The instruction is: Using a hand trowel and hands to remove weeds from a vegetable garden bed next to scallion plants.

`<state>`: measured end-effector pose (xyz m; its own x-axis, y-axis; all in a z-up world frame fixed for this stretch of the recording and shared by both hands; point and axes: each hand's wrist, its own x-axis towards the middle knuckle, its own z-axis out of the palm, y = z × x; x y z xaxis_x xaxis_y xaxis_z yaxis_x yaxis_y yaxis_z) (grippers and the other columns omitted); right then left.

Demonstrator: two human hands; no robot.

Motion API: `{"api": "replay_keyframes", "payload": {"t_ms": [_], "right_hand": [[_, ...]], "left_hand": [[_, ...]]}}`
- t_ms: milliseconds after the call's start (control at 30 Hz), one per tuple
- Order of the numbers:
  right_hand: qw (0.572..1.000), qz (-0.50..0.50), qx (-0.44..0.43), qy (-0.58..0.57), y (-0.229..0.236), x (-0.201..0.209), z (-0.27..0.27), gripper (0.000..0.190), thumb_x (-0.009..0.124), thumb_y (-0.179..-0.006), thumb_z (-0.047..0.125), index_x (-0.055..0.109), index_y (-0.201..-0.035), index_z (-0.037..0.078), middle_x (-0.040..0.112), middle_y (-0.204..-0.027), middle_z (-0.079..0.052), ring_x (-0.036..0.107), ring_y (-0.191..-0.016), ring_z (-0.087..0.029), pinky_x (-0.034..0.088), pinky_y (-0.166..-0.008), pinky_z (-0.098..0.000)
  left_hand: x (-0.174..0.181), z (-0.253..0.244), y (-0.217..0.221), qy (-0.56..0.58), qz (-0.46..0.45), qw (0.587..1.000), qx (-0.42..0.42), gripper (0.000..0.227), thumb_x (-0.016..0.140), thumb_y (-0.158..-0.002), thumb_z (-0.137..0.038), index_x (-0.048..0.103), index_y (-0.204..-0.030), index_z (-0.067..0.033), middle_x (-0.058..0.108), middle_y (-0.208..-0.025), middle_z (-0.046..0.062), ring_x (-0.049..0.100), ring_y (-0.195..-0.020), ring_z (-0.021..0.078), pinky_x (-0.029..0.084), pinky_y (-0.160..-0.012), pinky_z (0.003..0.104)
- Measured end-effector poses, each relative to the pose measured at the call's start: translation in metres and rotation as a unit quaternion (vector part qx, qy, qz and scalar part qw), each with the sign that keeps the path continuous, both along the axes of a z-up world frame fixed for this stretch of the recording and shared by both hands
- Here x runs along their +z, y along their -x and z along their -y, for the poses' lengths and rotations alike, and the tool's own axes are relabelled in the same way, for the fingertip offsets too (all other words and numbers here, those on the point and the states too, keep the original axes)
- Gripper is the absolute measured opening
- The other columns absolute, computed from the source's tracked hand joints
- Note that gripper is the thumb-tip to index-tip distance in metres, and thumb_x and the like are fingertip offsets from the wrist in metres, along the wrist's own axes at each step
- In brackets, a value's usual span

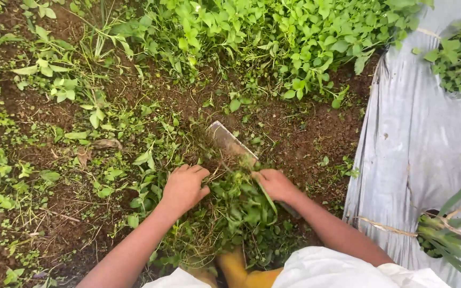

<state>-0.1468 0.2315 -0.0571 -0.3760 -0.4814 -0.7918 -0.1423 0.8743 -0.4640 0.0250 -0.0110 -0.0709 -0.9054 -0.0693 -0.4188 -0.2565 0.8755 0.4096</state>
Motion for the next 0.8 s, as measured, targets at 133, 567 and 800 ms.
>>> {"api": "replay_keyframes", "payload": {"t_ms": [133, 567, 800], "right_hand": [[0.984, -0.081, -0.154, 0.025, 0.024, -0.031, -0.010, 0.046, 0.040, -0.105, 0.031, 0.074, -0.105, 0.000, 0.071, -0.070, -0.016, 0.073, -0.074, -0.029, 0.057, -0.082, -0.0494], [0.991, -0.003, -0.121, 0.066, -0.008, -0.079, 0.000, 0.048, 0.037, -0.108, 0.030, 0.070, -0.102, -0.004, 0.068, -0.069, -0.023, 0.069, -0.056, -0.027, 0.058, -0.067, -0.0436], [0.957, 0.002, -0.284, 0.064, 0.002, -0.013, 0.031, 0.031, 0.034, -0.115, 0.016, 0.062, -0.122, 0.006, 0.055, -0.062, 0.000, 0.050, -0.042, -0.011, 0.046, -0.032, -0.0230]], "left_hand": [[0.004, -0.002, -0.021, 0.004, -0.061, 0.998, 0.018, 0.029, 0.070, -0.085, -0.028, 0.076, -0.112, -0.0172, 0.074, -0.107, 0.004, 0.072, -0.099, 0.0274, 0.056, -0.096, 0.048], [0.042, -0.004, -0.035, -0.015, -0.034, 0.999, 0.035, 0.027, 0.075, -0.084, -0.032, 0.075, -0.105, -0.0159, 0.076, -0.096, 0.007, 0.075, -0.095, 0.0266, 0.060, -0.090, 0.040], [0.072, -0.002, -0.025, -0.034, 0.160, 0.986, 0.041, 0.023, 0.074, -0.091, -0.031, 0.068, -0.106, -0.0145, 0.057, -0.145, 0.010, 0.069, -0.120, 0.0270, 0.068, -0.093, 0.040]]}}
